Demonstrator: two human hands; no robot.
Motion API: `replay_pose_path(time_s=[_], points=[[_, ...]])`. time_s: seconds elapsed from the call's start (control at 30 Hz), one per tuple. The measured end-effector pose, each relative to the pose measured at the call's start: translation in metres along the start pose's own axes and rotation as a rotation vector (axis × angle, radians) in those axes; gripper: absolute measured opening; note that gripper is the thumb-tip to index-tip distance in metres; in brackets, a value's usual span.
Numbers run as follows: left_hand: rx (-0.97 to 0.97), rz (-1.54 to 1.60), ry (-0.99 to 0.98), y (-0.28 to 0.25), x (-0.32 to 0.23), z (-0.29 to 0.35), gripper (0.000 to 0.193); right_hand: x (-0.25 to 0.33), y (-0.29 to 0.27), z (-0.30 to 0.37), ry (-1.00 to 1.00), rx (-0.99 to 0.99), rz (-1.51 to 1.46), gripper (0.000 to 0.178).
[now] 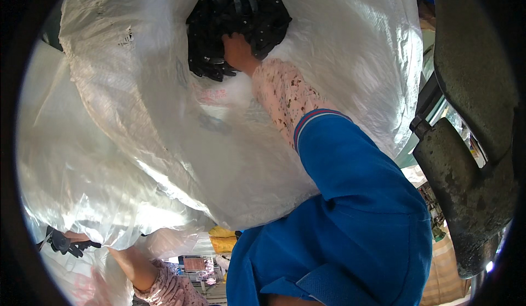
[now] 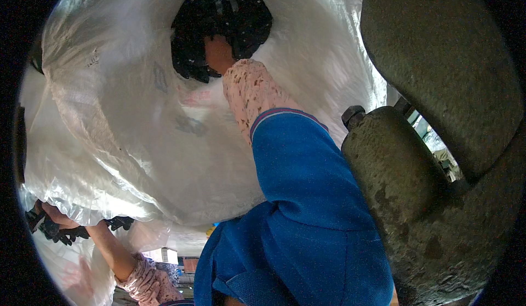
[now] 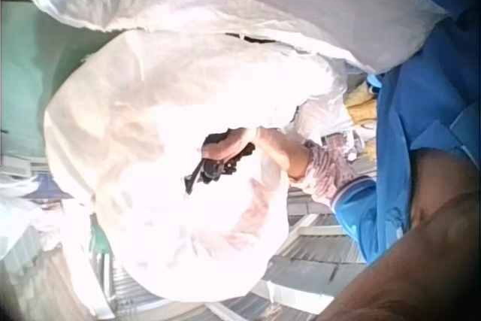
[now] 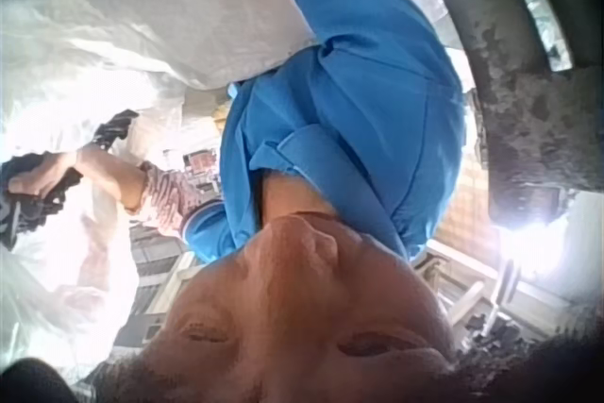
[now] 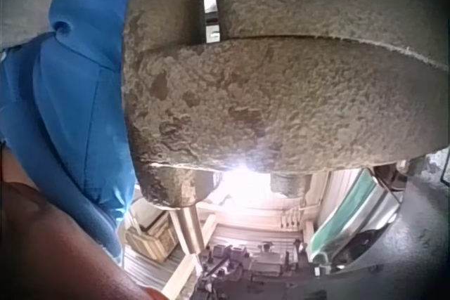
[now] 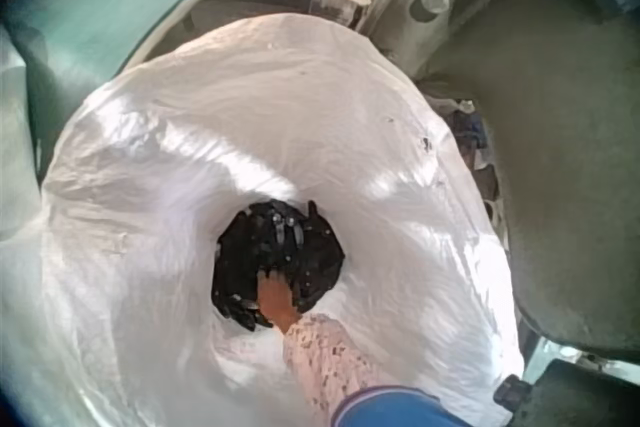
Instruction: The person repeatedly picks black plastic components from a large white sack, attaches small metal pieces to them by hand, and places the assembled units into a second white sack. The process continues throughout the clip with consistent handling of each component.
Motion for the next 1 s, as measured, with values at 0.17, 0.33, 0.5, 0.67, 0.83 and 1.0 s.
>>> replay_pose_path(time_s=[0.17,0.33,0.5,0.67,0.83,1.0], points=[[0.001,0.016,-0.001,0.004,-0.002,-0.001,0.050,0.014,0.014,0.028,-0.070,0.070,0.001,0.037],[-0.008,0.024,-0.006,0.002,-0.003,0.000,0.049,0.040,0.020,0.085,-0.379,0.189,0.127,0.032],[-0.012,0.042,-0.006,0.006,-0.004,0.000,0.047,0.009,0.025,0.092,-0.198,0.320,0.163,0.030],[-0.016,0.064,-0.012,0.007,-0.006,-0.002,0.046,-0.041,0.002,0.065,-0.120,0.370,0.177,0.023],[-0.014,0.083,-0.023,0.004,-0.008,-0.001,0.044,-0.049,-0.034,0.041,-0.221,0.155,0.221,0.034],[-0.005,0.108,-0.070,-0.010,-0.014,0.008,0.042,-0.025,-0.085,-0.007,-0.397,-0.243,0.210,0.051]])
Point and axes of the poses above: each hand's wrist, its own z-axis away from the middle knuckle, its own y-axis out of the palm, x = y × z, the point moved 7 cm from there along -z, towards the middle knuckle, and after that the axes turned 1 degree about -z, right-handed, at the moved point
